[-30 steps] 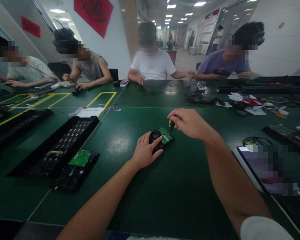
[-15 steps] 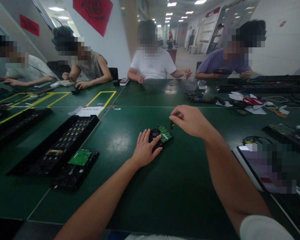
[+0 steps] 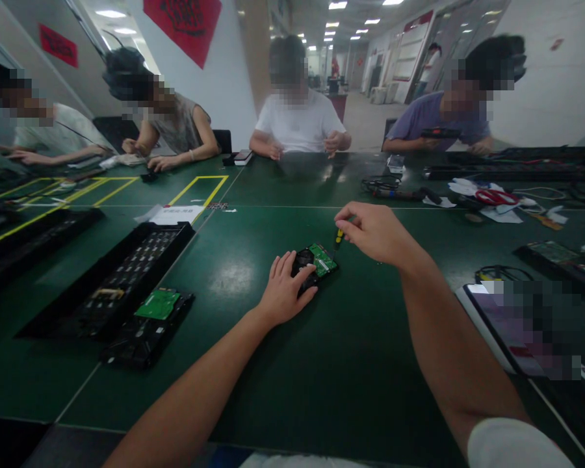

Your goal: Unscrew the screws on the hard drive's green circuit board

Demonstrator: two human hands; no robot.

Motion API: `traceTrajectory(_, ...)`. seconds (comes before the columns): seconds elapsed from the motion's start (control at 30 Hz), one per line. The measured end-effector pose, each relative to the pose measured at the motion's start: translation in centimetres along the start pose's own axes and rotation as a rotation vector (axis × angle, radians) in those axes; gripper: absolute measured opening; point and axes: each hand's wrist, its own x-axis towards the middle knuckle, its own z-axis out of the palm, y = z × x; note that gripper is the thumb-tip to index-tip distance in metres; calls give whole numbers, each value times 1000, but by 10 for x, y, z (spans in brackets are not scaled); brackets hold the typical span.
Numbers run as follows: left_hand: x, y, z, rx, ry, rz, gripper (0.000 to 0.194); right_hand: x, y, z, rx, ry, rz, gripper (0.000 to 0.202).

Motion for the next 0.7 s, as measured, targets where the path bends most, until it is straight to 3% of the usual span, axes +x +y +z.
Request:
traceTrajectory(0.27,1,1,-2,11,-15,-10,48,0,0,-1,-22,1,11,19)
traceTrajectory(0.47,1,1,-3,21,-24,-7,49,-1,-2,0,-30,16,-19,6)
traceTrajectory(0.7,1,2,-4,15,-27,-12,50,0,-2,1,-110,64,-11,8)
